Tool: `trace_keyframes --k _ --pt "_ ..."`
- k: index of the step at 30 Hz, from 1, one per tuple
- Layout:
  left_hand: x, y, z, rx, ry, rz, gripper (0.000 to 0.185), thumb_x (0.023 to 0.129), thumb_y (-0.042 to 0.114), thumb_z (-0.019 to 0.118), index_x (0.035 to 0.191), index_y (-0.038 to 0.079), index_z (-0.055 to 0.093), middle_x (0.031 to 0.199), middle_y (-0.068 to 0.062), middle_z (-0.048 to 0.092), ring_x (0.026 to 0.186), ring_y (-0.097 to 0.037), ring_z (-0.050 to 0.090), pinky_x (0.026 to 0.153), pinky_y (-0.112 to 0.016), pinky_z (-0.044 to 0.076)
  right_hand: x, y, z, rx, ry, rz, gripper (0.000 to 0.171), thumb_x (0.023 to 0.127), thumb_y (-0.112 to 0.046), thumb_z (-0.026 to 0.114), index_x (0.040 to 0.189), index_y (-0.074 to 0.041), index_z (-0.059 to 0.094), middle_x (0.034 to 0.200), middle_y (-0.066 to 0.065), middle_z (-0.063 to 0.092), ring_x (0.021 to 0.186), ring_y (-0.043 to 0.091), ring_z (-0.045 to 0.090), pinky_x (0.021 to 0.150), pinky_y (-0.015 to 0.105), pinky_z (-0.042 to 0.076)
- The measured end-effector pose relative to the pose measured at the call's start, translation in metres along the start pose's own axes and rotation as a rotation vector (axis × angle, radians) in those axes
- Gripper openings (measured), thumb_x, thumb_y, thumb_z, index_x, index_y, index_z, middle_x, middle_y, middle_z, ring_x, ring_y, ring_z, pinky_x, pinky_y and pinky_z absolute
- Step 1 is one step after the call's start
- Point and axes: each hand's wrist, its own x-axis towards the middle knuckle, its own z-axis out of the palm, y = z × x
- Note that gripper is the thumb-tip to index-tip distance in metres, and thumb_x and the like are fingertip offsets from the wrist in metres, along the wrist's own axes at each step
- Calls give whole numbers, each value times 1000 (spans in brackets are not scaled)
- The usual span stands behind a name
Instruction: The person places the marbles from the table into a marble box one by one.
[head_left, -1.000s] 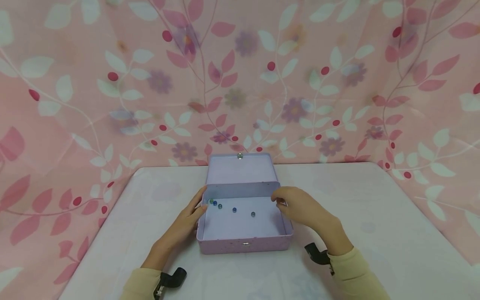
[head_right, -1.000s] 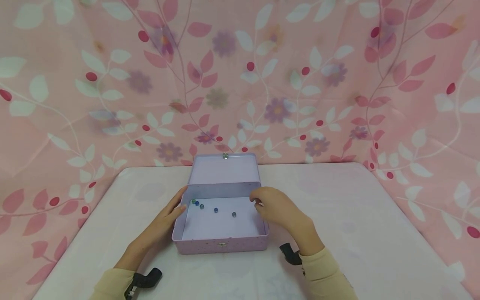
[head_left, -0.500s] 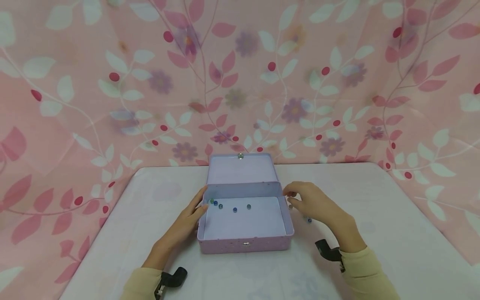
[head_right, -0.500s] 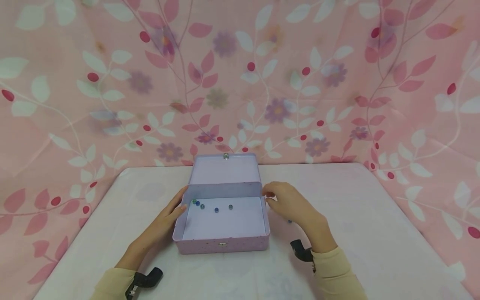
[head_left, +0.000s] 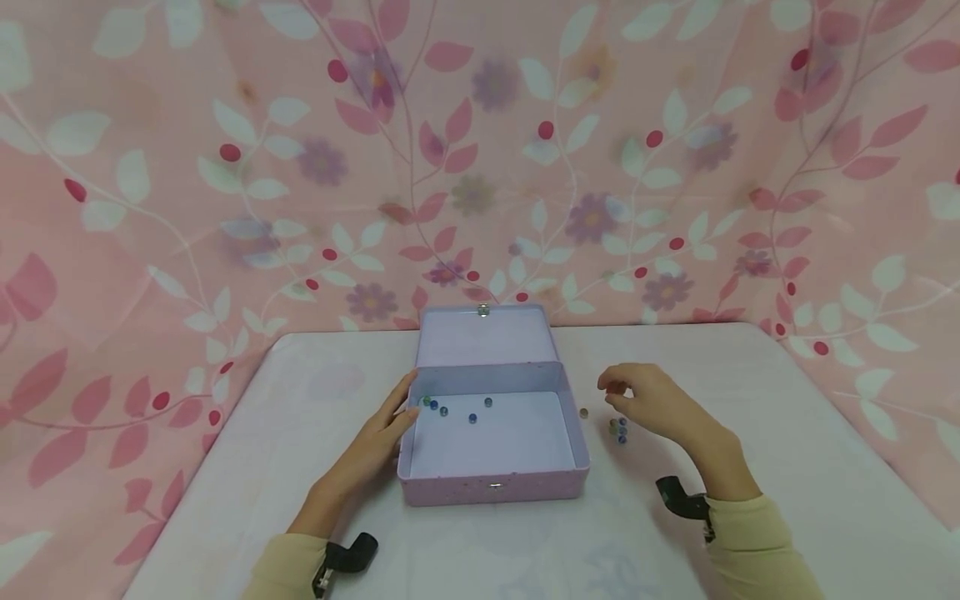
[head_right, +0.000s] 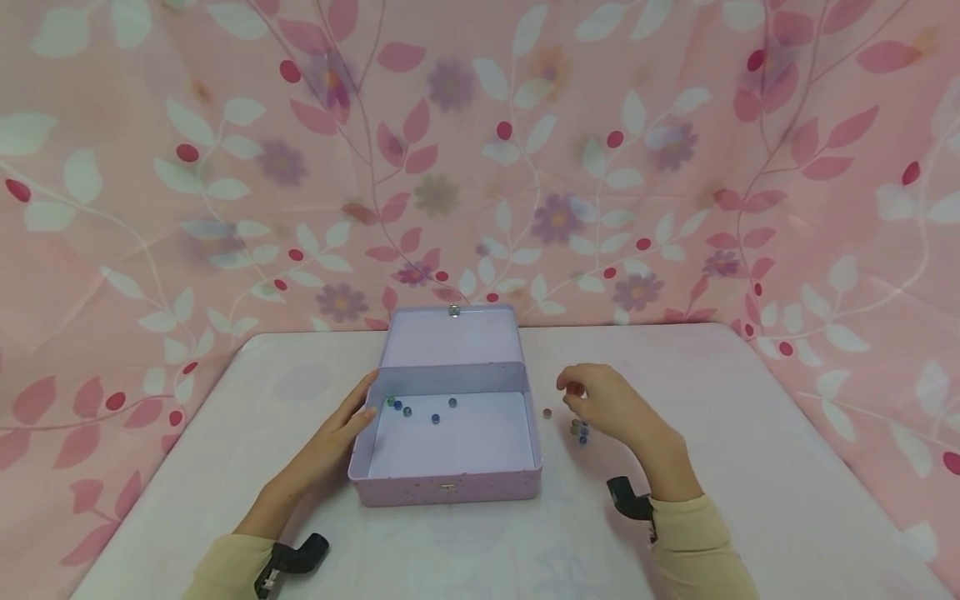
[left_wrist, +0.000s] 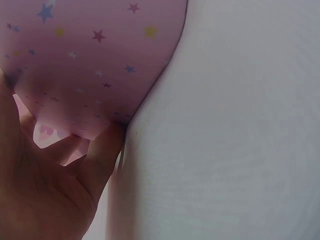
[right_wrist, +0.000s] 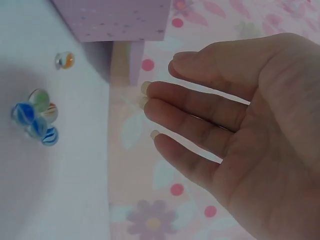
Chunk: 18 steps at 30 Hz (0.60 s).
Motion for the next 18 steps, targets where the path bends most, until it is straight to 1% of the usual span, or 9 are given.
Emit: trace_keyframes --k 4,7,10,13,16,18 --pt "0 -1 1 3 -4 0 57 105 45 44 154 53 16 167 2 17 148 -42 31 105 -63 43 1 7 4 -11 -39 8 13 88 -2 65 98 -5 71 86 1 69 82 14 61 74 35 53" --pt "0 -1 1 -2 -11 2 56 106 42 42 153 54 15 167 1 17 146 -41 34 103 -61 46 2 11 8 -5 -69 24 14 87 -1 64 99 -3 71 83 2 68 78 14 59 70 31 51" --pt "0 0 1 -2 -10 4 56 106 40 42 154 53 15 167 0 17 146 -41 34 105 -62 44 2 16 12 -30 -96 55 17 86 0 63 100 -2 71 80 1 66 74 13 56 66 29 49" --pt "-1 1 1 8 -1 6 57 106 40 43 154 53 16 167 1 18 147 -42 33 107 -64 41 0 19 15 -62 -148 114 22 85 2 61 104 -2 71 78 2 62 70 14 53 62 28 46" --pt "-1 3 1 15 3 6 57 106 39 44 154 52 16 167 2 18 148 -42 31 108 -65 39 -3 21 18 -86 -203 161 26 84 3 59 106 -3 71 79 3 59 69 15 50 61 29 44" --pt "-2 3 1 16 4 5 57 106 39 44 154 51 17 167 3 18 148 -42 30 108 -65 39 -4 22 18 -94 -219 173 27 84 3 58 106 -4 71 81 5 58 71 17 50 61 30 43"
